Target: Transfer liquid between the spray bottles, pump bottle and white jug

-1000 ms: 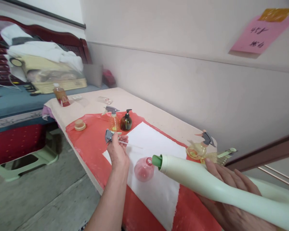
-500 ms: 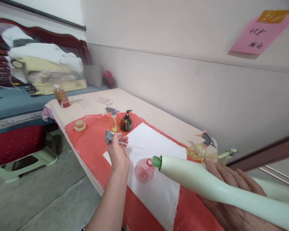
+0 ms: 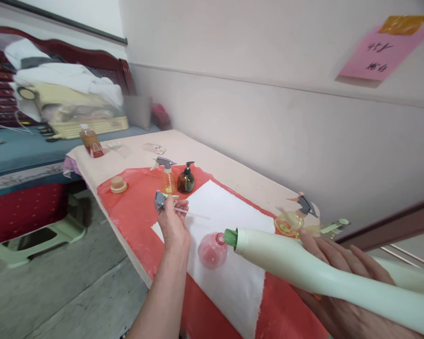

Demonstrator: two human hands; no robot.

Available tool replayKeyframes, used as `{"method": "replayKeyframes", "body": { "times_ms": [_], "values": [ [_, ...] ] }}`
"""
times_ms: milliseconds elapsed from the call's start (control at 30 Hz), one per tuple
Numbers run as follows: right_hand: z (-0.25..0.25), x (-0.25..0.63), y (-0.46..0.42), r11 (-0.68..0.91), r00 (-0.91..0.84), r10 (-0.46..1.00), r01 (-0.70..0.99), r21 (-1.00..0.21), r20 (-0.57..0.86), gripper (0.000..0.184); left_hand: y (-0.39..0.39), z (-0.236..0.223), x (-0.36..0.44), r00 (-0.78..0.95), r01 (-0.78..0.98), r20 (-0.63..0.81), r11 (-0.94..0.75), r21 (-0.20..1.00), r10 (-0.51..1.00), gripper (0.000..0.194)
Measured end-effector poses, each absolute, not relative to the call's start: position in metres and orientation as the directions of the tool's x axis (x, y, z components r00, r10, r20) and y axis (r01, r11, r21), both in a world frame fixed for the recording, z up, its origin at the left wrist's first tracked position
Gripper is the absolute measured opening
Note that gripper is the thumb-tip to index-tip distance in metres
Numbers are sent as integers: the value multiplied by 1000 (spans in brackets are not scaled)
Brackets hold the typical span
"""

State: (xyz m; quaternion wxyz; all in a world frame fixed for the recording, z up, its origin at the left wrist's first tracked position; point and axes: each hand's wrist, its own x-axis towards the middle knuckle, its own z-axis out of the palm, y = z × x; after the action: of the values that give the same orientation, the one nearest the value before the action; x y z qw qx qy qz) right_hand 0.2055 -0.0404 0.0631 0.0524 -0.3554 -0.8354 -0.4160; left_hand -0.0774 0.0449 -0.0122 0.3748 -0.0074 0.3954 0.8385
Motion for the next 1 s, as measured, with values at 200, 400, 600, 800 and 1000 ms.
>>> {"method": "replayKeyframes", "body": {
  "times_ms": [200,400,600,800,1000],
  "values": [
    [63,205,-40,402,-730,562,652,643,389,49,45,-12,-78,-719,-635,-313,-403,659,621,22],
    [63,208,-40,400,-727,569,653,643,385,49,45,-11,-78,-716,-638,-309,-405,655,626,22],
    [63,209,-39,399,-731,582,638,658,356,52,45,-11,-78,-719,-638,-309,-416,648,623,22],
    [65,205,-39,399,-722,573,659,637,387,52,45,-10,-79,-717,-635,-309,-403,659,625,23],
    [61,210,-40,404,-728,563,654,639,390,52,44,-9,-79,-719,-633,-306,-407,658,624,23]
  ]
}}
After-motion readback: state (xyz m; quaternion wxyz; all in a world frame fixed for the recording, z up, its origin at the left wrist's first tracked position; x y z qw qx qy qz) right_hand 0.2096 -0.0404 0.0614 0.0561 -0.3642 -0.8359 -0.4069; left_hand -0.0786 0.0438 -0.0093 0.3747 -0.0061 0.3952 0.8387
